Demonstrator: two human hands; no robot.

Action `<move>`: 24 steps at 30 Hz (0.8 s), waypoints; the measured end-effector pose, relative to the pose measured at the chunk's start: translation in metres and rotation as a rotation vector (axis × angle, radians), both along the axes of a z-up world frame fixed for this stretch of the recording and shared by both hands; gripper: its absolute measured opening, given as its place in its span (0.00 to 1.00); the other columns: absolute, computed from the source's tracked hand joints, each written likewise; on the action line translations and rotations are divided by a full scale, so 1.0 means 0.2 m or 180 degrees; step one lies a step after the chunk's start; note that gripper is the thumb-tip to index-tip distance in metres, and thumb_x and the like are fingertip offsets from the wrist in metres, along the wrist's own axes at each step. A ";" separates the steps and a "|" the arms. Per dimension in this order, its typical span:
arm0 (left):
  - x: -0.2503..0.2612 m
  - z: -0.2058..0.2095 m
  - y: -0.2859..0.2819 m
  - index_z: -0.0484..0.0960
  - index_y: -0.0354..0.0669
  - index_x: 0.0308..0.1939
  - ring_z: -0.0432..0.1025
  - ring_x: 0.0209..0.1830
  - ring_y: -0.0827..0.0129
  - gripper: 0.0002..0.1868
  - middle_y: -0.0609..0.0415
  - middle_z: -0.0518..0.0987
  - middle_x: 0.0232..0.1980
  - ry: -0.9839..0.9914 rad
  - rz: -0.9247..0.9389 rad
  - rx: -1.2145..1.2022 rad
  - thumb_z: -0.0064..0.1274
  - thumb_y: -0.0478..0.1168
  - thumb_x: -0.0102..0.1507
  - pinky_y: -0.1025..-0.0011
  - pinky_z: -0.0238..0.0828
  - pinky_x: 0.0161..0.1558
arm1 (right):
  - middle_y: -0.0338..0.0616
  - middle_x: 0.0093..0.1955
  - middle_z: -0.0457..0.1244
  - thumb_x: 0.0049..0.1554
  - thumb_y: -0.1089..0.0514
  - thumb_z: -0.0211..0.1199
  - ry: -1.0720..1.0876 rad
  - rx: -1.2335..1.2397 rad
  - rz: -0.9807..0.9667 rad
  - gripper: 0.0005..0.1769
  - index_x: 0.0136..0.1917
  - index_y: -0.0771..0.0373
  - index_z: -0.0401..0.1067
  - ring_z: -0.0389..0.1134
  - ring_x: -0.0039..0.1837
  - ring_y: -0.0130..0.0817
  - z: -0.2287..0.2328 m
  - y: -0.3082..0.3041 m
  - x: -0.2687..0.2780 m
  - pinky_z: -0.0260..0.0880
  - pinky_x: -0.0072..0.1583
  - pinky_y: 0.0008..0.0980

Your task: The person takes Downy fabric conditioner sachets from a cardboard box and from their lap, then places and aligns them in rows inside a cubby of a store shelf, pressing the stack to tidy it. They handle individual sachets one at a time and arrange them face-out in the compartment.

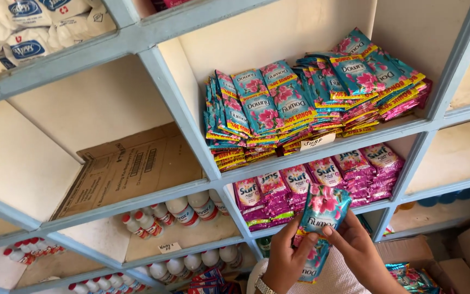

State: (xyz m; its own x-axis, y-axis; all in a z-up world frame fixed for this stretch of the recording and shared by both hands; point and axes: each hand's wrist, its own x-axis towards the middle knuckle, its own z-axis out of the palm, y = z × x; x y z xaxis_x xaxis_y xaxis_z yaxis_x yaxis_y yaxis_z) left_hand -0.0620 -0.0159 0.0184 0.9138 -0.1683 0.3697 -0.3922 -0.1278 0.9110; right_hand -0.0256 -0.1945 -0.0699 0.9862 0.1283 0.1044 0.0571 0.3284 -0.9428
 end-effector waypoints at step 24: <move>0.39 0.39 0.01 0.64 0.38 0.74 0.71 0.55 0.75 0.27 0.53 0.77 0.60 -0.0239 0.0396 -0.1608 0.44 0.46 0.74 0.73 0.70 0.56 | 0.54 0.60 0.63 0.48 0.54 0.76 -0.3159 -0.2350 -0.0654 0.36 0.69 0.56 0.68 0.69 0.58 0.48 0.40 0.01 0.16 0.73 0.56 0.40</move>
State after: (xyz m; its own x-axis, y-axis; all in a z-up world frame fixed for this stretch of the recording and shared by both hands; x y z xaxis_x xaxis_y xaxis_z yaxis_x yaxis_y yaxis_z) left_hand 0.0151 -0.0131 0.0955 0.8833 0.1561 0.4420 -0.4686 0.2702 0.8410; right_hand 0.0066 -0.1934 0.0101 0.5324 0.3257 0.7813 0.8343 -0.3584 -0.4190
